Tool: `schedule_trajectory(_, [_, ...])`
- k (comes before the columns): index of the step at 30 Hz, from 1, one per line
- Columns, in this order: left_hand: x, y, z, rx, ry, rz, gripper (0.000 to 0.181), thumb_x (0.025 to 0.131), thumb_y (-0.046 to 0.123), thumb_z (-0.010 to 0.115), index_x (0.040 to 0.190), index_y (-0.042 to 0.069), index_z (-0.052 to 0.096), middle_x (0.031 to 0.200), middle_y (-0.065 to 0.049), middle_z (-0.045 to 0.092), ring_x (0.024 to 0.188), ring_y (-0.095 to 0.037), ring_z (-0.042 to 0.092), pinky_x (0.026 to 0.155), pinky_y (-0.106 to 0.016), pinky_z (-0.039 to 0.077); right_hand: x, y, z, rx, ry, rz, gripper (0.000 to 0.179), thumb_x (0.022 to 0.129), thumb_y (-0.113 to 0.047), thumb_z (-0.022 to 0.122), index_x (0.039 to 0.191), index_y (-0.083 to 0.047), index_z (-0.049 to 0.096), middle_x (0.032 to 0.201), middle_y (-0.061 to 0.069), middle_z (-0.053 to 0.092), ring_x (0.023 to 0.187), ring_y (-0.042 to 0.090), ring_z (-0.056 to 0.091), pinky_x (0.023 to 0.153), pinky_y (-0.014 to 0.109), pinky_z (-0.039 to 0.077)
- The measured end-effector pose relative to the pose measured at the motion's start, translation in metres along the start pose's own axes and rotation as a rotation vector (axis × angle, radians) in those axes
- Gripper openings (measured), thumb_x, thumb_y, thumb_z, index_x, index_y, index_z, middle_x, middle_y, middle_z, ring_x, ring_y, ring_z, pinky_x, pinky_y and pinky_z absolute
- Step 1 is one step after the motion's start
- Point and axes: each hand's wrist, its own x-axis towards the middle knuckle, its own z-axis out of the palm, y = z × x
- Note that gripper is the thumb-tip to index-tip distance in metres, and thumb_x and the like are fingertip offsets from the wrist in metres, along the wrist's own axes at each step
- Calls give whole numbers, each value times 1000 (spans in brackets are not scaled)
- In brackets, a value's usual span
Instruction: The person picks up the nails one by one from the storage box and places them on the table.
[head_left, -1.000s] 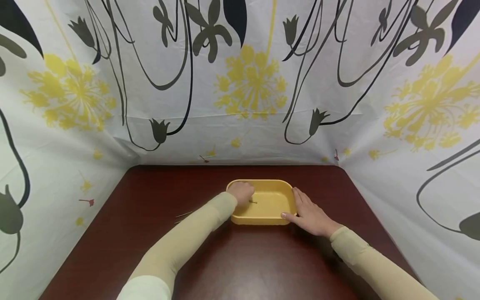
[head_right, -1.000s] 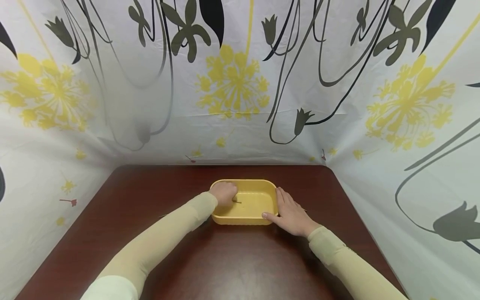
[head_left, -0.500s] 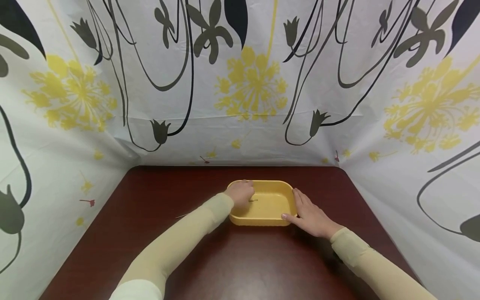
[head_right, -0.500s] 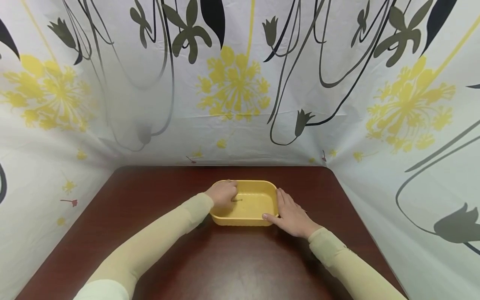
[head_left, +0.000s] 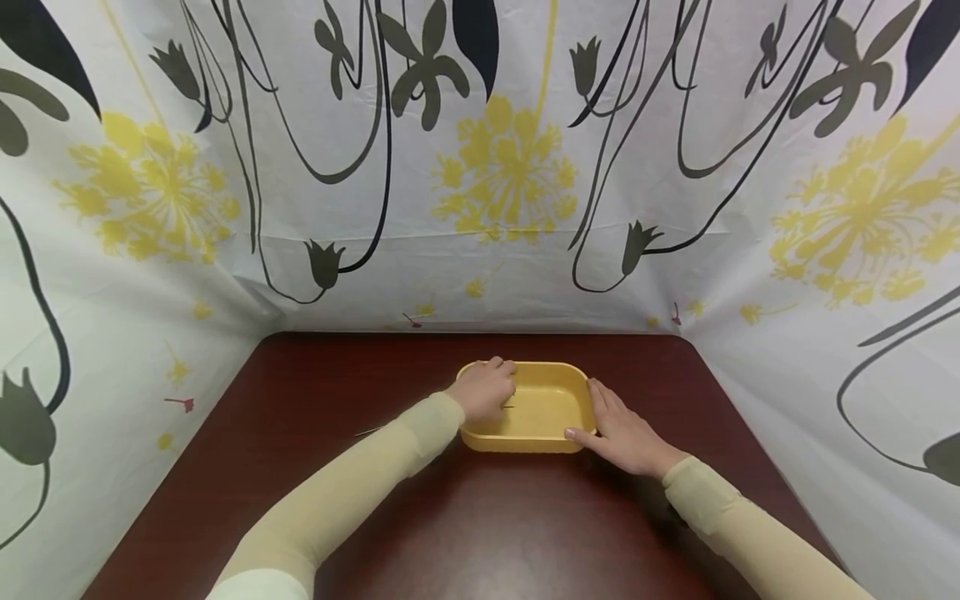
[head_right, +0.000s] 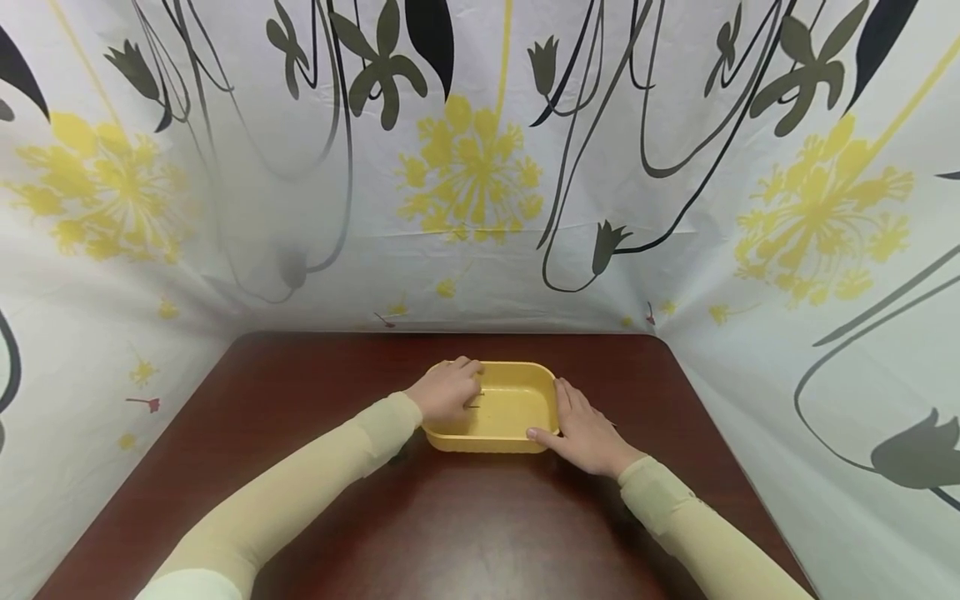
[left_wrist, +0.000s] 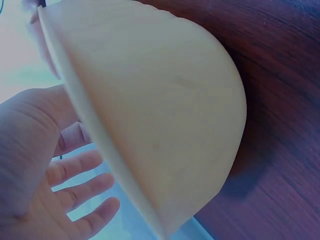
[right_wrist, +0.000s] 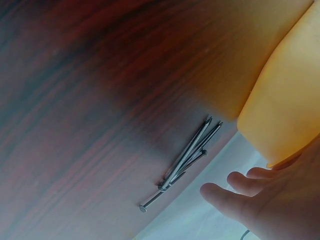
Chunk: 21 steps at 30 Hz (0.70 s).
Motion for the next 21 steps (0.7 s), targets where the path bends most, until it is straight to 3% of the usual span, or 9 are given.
schedule_trajectory(3, [-3,-1,-4,-18,5,-8,7,83,17,69,83,21,75,138,-6,52,124,-27,48,95,-46,48,0,0,0,-5,4,-7,113,91,-78,45,161,0,3,166,20,11,150,37,17,112,58,30])
schedule_trajectory(11, [-13,-8,-15,-33,15,-36,24,80,15,68,59,23,60,146,-7,48,135,-29,41,100,-49,45,-1,0,-1,-12,14,-22,112,91,-78,44,160,1,5,165,21,12,150,36,18,112,57,30])
schedule_trajectory(21, [-36,-19,-37,-68,2,-52,29,84,12,66,59,23,58,154,-11,41,145,-35,30,109,-55,36,-2,-1,-1,-17,15,-21,112,91,-78,44,160,2,5,165,22,13,150,37,18,112,58,30])
